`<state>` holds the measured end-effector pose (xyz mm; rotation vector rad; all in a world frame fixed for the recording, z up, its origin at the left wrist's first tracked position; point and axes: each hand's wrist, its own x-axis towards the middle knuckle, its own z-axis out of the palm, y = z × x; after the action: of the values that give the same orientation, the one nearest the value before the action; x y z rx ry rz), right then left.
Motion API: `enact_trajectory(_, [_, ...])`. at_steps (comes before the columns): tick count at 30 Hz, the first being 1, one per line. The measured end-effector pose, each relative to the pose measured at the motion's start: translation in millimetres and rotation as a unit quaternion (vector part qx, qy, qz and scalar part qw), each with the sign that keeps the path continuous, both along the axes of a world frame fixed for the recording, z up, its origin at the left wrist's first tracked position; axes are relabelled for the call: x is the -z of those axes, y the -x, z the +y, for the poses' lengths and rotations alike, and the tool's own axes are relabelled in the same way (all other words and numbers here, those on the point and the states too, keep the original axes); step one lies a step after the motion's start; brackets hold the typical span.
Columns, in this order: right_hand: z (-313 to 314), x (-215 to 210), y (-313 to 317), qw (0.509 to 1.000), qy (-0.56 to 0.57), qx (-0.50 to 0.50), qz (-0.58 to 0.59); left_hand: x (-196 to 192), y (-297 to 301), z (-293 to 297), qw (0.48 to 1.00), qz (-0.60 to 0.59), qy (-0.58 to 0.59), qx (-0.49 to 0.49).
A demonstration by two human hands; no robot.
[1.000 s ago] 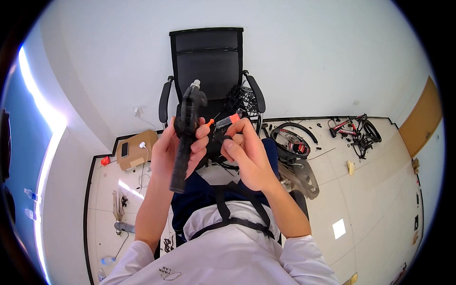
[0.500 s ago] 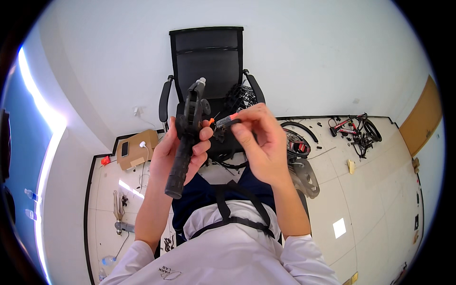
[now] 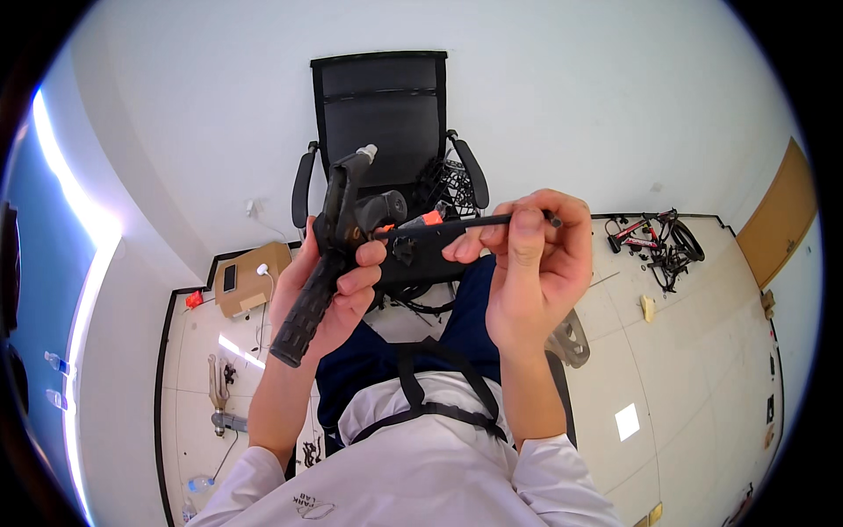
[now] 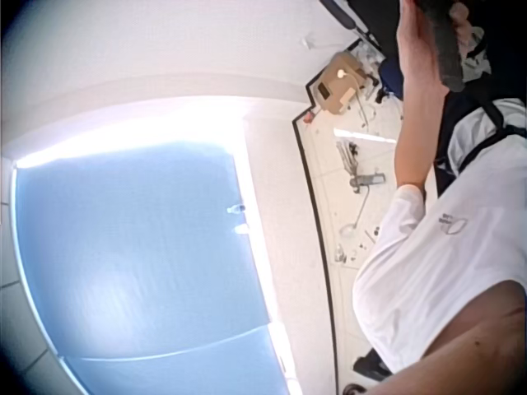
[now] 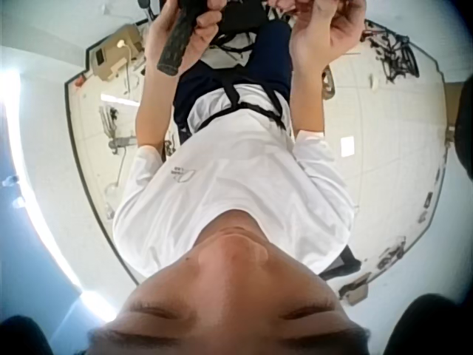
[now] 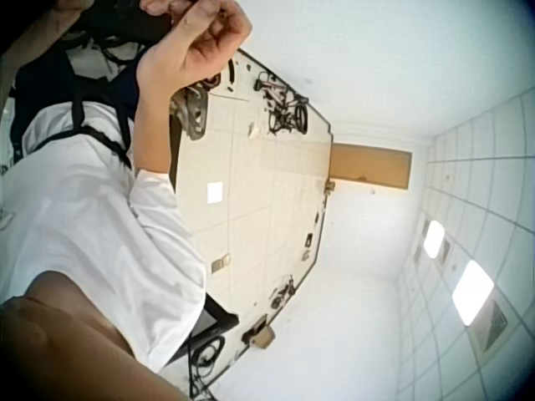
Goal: The person holds a black scooter handlebar assembly and uses a hex key to tighten a bolt on the stem. They rotate the part to access the bolt and continue tightening it with the tool.
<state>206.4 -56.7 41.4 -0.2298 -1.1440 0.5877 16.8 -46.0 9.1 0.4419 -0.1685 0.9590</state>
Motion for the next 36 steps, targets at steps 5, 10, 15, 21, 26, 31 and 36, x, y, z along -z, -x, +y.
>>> enact_trajectory(5, [3,3,6,1.0,-0.001,0.0,0.003,5,-1,1,0.999,-0.023,-0.005,0.035])
enact_trajectory(10, [3,11,10,0.999,-0.025,0.026,-0.008,4,-2,0,0.995,-0.065,0.035,0.065])
enact_trajectory(15, [11,20,10,0.998,-0.034,0.041,-0.029,0,0,-2,0.986,-0.112,0.065,0.105])
enact_trajectory(21, [10,25,6,0.998,0.035,-0.038,-0.032,2,1,0,0.99,-0.102,0.047,0.084])
enact_trajectory(26, [8,24,9,0.988,0.042,-0.114,-0.096,4,-2,0,0.993,-0.071,0.039,0.09])
enact_trajectory(31, [8,21,12,0.987,0.041,-0.079,-0.134,2,-5,-2,0.997,-0.054,0.05,0.039])
enact_trajectory(36, [14,27,13,0.991,0.04,-0.046,-0.123,3,-5,0,0.997,-0.05,0.031,0.054])
